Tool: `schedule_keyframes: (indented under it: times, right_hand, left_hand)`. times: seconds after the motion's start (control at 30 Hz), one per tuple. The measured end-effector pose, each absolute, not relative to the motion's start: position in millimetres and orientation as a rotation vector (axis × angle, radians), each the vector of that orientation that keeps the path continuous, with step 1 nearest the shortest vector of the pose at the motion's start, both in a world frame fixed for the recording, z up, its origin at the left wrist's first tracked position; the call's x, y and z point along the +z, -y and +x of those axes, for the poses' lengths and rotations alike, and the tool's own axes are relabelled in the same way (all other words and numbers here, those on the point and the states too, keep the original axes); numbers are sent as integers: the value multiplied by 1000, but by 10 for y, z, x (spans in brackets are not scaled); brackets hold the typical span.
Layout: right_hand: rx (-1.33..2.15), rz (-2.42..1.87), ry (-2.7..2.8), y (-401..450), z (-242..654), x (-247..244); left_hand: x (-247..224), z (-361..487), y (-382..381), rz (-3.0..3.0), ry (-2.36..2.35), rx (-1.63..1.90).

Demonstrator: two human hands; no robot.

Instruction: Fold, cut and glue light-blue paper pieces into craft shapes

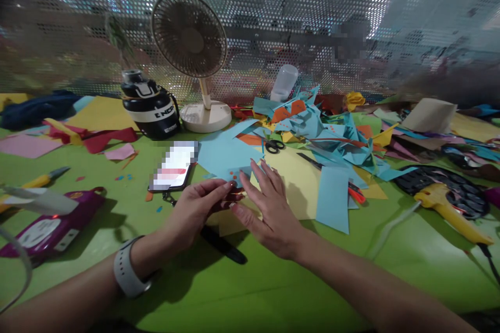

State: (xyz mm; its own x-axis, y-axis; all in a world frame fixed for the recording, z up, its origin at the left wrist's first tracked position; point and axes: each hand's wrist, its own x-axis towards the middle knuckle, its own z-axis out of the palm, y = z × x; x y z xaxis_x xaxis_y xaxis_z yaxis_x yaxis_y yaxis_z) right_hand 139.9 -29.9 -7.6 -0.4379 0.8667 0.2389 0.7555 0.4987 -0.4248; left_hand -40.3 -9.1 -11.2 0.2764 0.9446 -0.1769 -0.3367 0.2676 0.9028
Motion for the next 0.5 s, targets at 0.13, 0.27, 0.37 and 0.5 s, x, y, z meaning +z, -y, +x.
schedule_keyframes:
  times: [0.13, 0.27, 0.37, 0.5]
  right_hand:
    - [333, -1319, 2322, 293, 1390, -99]
    - [336, -1313, 2330, 283, 1383, -109]
    - [338, -1308, 2339, 278, 1377, -110]
    - [278, -1268, 2352, 275, 1372, -110]
  left_hand:
    - [-138, -408, 85, 875, -861, 1024]
    - [-163, -413, 84, 868, -854, 1027]
    - [-161, -406, 90, 862, -862, 1027]
    - [-138, -394, 98, 872, -875, 1025]
